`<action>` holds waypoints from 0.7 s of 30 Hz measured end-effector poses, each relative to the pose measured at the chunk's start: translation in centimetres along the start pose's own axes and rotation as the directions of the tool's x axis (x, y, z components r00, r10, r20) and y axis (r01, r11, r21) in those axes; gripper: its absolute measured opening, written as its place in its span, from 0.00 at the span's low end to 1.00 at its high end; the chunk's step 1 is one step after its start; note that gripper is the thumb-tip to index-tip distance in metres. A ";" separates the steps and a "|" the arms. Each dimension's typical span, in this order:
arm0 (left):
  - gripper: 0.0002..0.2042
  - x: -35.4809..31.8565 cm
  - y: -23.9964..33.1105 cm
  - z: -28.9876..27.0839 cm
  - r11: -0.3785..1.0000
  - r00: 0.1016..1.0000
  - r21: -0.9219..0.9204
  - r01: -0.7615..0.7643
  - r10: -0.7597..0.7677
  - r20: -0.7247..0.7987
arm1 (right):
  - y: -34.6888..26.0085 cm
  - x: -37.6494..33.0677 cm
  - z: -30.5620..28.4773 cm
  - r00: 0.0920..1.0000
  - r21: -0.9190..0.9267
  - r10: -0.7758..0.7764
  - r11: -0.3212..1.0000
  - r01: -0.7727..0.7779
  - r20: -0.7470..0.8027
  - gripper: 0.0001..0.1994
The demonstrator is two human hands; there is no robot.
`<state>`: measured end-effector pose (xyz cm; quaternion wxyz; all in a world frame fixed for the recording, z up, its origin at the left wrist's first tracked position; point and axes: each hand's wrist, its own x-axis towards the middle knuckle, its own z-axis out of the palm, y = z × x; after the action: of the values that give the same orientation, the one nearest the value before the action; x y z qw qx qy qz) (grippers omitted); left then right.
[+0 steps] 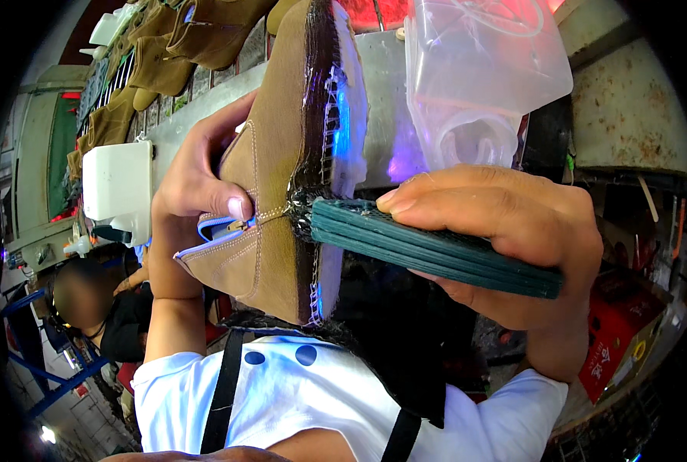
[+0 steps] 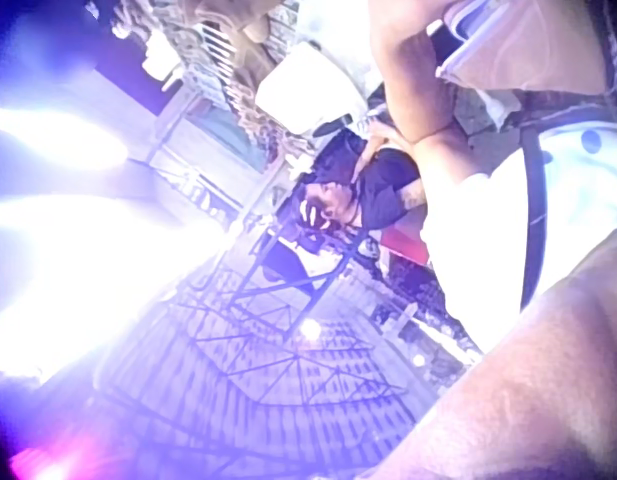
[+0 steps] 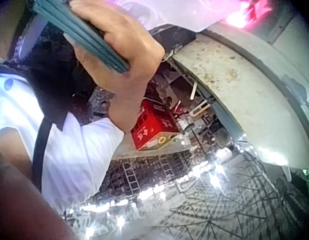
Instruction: The person uses a brush to apply a blue liquid adhesive onto the soles and edges of tan boots, picking them up from a conveyor belt and returning them after coating.
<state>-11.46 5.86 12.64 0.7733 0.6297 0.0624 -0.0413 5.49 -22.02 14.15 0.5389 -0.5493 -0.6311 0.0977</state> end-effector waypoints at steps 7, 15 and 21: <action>0.54 0.0 -0.6 -0.9 1.000 1.000 0.012 0.001 -0.001 -0.004 | 0.2 -1.2 1.2 0.993 0.247 0.120 0.962 -0.112 -0.016 0.12; 0.50 0.1 -0.9 -1.0 0.999 0.998 -0.022 0.029 -0.031 -0.059 | -1.0 -2.0 2.5 0.995 0.323 0.091 0.943 -0.077 -0.029 0.14; 0.43 0.0 -0.3 -0.5 0.982 0.995 -0.178 0.066 -0.079 -0.068 | -2.4 -2.2 2.1 0.958 0.643 0.285 0.734 -0.217 -0.002 0.11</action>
<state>-11.51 6.29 12.22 0.8209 0.5574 0.1176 -0.0400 2.06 -23.70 13.79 0.7056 -0.4186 -0.4524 0.3496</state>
